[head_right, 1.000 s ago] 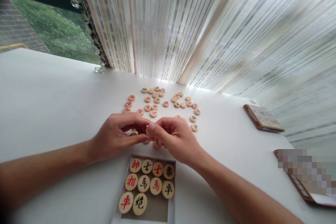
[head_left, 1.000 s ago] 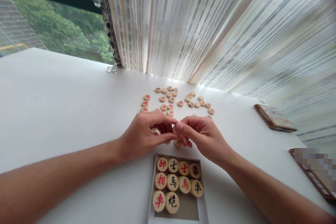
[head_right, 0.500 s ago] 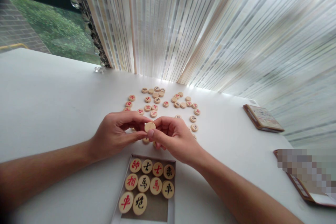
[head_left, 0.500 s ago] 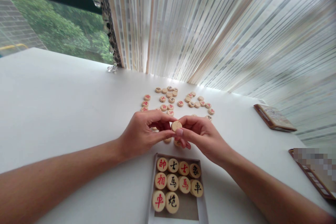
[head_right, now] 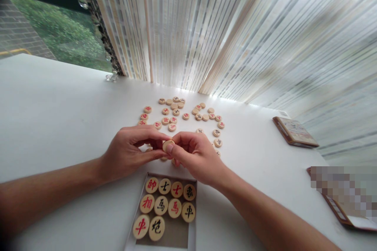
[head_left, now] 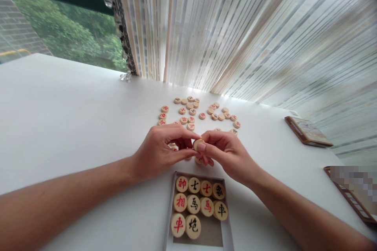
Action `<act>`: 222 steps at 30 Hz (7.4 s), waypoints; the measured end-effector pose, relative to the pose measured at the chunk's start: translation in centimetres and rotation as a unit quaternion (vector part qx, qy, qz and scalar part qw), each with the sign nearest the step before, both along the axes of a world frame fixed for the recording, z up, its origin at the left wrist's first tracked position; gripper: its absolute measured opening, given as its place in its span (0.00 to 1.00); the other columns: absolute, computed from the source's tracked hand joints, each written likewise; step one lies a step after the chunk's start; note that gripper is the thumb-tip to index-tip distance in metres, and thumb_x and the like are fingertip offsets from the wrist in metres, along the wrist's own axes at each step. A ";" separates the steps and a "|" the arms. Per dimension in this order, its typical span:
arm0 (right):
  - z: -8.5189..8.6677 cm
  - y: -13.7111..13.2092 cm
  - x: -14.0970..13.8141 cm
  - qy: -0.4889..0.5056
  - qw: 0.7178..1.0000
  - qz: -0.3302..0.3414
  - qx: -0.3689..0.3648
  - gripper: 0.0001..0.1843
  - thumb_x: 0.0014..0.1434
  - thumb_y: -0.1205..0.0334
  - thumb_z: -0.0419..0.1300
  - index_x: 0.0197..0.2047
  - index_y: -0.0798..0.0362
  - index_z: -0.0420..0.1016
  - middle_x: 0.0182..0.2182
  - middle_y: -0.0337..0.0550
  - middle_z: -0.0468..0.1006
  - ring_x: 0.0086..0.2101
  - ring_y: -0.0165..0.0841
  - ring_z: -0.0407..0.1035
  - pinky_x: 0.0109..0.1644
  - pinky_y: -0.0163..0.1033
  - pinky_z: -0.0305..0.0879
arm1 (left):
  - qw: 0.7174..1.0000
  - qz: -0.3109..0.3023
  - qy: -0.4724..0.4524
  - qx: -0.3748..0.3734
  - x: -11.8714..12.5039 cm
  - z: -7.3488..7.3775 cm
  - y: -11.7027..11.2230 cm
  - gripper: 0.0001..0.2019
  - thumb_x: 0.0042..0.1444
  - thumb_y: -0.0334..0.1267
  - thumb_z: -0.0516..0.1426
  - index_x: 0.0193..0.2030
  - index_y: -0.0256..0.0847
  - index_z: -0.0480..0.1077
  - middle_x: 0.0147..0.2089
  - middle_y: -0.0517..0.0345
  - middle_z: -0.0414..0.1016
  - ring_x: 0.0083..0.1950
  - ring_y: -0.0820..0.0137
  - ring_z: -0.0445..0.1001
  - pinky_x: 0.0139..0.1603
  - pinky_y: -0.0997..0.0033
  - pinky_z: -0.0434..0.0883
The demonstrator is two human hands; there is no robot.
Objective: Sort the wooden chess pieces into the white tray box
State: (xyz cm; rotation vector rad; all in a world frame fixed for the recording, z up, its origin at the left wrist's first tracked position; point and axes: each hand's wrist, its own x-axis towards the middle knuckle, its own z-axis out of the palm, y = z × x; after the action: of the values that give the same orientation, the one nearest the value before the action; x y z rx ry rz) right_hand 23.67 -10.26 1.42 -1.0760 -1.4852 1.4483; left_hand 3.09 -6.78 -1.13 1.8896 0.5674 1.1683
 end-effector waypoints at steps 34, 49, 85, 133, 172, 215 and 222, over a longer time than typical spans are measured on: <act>0.0 0.3 0.4 0.046 0.998 0.029 0.010 0.08 0.59 0.60 0.71 0.33 0.55 0.83 0.24 0.41 0.80 0.24 0.28 0.69 0.28 0.32 0.67 | 0.992 -0.041 -0.058 -0.100 0.2 -0.1 0.0 0.13 0.55 0.30 0.73 0.48 0.34 0.82 0.36 0.55 0.82 0.33 0.72 0.82 0.36 0.76 0.82; -0.5 -0.2 0.4 -0.012 0.994 -0.028 0.105 0.06 0.58 0.64 0.75 0.38 0.55 0.85 0.26 0.40 0.83 0.26 0.26 0.72 0.29 0.29 0.67 | 0.996 -0.022 -0.029 -0.079 0.2 -0.1 -0.1 0.12 0.58 0.32 0.70 0.48 0.35 0.82 0.41 0.53 0.80 0.33 0.71 0.82 0.34 0.74 0.81; 0.3 -4.4 0.2 -0.237 0.896 -0.107 0.360 0.11 0.63 0.68 0.71 0.49 0.52 0.83 0.38 0.45 0.87 0.35 0.34 0.81 0.41 0.39 0.81 | 0.944 -0.160 -0.091 -0.273 1.0 0.0 -0.3 0.11 0.59 0.36 0.69 0.44 0.30 0.81 0.35 0.49 0.85 0.30 0.73 0.81 0.33 0.76 0.80; 0.5 -11.8 2.1 -0.387 0.857 0.090 0.330 0.06 0.68 0.66 0.66 0.45 0.52 0.85 0.33 0.46 0.79 0.33 0.36 0.70 0.34 0.39 0.69 | 0.974 -0.066 -0.072 -0.203 0.7 0.4 -0.7 0.06 0.57 0.28 0.61 0.37 0.31 0.81 0.27 0.54 0.81 0.28 0.74 0.79 0.29 0.79 0.77; 3.2 -0.8 5.5 -0.440 0.843 -0.154 0.266 0.08 0.65 0.60 0.65 0.42 0.52 0.87 0.29 0.40 0.84 0.28 0.31 0.74 0.35 0.37 0.69 | 0.979 0.049 -0.102 -0.172 -0.5 0.1 1.4 0.09 0.55 0.37 0.61 0.35 0.32 0.80 0.23 0.58 0.77 0.23 0.75 0.72 0.24 0.77 0.70; -0.3 1.8 -0.1 0.004 0.991 -0.118 0.058 0.27 0.42 0.53 0.84 0.46 0.51 0.89 0.37 0.45 0.89 0.35 0.36 0.82 0.44 0.43 0.81 | 0.993 0.004 -0.038 -0.114 0.2 -0.8 1.6 0.12 0.62 0.41 0.66 0.45 0.34 0.77 0.35 0.53 0.82 0.30 0.71 0.80 0.29 0.77 0.77; -1.5 1.5 -0.7 0.090 0.990 -0.109 0.000 0.19 0.43 0.55 0.85 0.37 0.51 0.87 0.30 0.42 0.88 0.29 0.35 0.83 0.37 0.40 0.83 | 0.983 -0.014 -0.026 -0.182 0.1 -0.8 1.4 0.13 0.63 0.43 0.66 0.46 0.35 0.77 0.28 0.56 0.79 0.23 0.73 0.76 0.20 0.79 0.72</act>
State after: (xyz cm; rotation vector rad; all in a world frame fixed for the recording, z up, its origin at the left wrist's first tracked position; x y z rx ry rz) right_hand 22.93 -8.73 -0.11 -1.0420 -1.2023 1.3528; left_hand 3.22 -5.41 -1.92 1.5469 0.6728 1.0135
